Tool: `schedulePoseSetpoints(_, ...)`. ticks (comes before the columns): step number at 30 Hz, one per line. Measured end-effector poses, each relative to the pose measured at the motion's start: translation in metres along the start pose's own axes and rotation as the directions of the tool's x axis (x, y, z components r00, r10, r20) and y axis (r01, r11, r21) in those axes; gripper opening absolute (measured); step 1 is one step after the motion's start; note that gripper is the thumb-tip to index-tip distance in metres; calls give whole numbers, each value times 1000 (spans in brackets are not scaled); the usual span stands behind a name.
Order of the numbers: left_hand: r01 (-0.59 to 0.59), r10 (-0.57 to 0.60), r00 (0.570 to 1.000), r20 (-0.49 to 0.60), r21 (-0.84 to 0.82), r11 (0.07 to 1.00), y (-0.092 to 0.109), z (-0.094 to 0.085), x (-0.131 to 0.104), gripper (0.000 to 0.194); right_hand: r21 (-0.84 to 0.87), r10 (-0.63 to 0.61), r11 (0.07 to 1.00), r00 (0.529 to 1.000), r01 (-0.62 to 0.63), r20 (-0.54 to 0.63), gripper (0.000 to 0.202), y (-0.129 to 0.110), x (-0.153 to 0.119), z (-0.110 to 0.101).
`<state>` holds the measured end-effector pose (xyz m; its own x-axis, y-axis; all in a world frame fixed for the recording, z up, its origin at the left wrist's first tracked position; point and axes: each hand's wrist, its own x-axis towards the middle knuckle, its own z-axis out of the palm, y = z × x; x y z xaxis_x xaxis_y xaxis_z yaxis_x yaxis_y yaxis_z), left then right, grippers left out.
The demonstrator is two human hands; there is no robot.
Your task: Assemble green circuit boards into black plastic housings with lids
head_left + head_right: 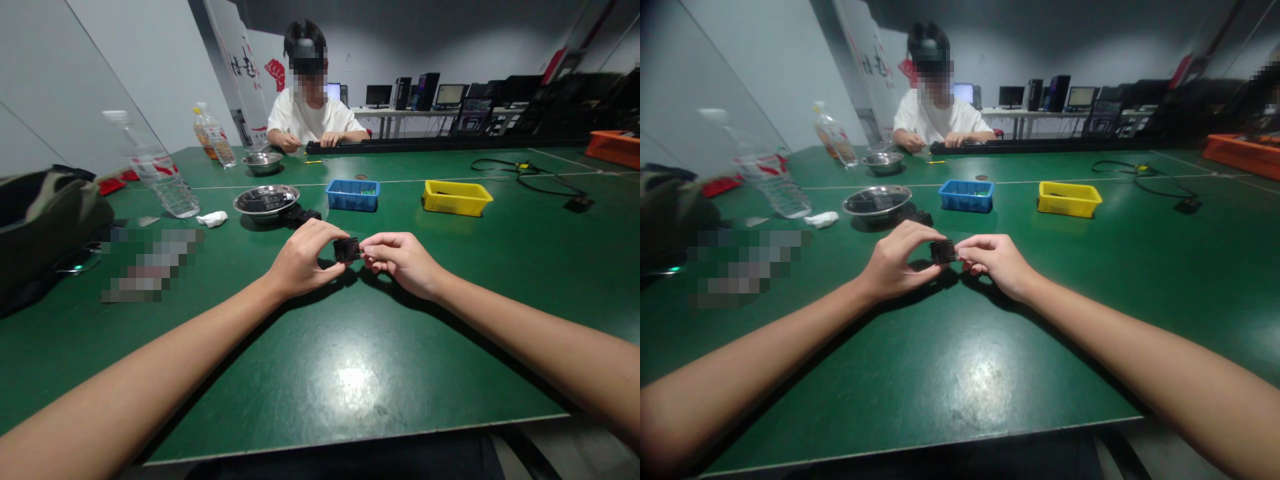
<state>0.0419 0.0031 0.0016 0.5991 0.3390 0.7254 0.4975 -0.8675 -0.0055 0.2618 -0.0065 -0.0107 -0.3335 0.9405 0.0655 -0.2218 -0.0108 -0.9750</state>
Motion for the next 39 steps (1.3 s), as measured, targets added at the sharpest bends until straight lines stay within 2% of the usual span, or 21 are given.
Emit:
schedulePoseSetpoints(3,45,-44,999,32,-33,998,0,0,-1,23,-151,-49,986,991,68,123,29,-1,-4,2)
schedulePoseSetpoints(6,88,-81,993,81,-88,992,0,1,-2,22,-263,-2,962,963,76,271,44,0,-8,6)
schedulePoseSetpoints(8,112,-100,990,97,-131,985,1,1,-3,25,-294,3,951,953,91,304,48,1,-10,8)
schedulePoseSetpoints(14,180,-165,982,95,-184,966,0,2,-5,33,-328,-145,925,975,194,168,22,0,-5,2)
schedulePoseSetpoints(20,202,-189,977,103,-146,968,-10,-1,-5,32,-420,-180,883,977,211,112,20,-1,1,-6)
schedulePoseSetpoints(23,270,-250,959,135,-158,950,-20,-3,-8,33,-477,-206,848,973,232,107,22,0,4,-11)
schedulePoseSetpoints(28,392,-338,901,271,-177,903,-43,-5,-17,38,-662,-293,691,950,291,112,24,3,11,-29)
schedulePoseSetpoints(31,424,-353,871,342,-160,891,-51,-5,-20,39,-741,-330,609,940,282,86,26,6,18,-41)
schedulePoseSetpoints(34,418,-350,865,360,-131,899,-51,-3,-20,38,-816,-374,528,927,236,26,37,10,28,-48)
schedulePoseSetpoints(39,368,-308,873,378,-95,925,-43,-2,-18,40,-937,-431,312,902,155,6,60,14,66,-55)
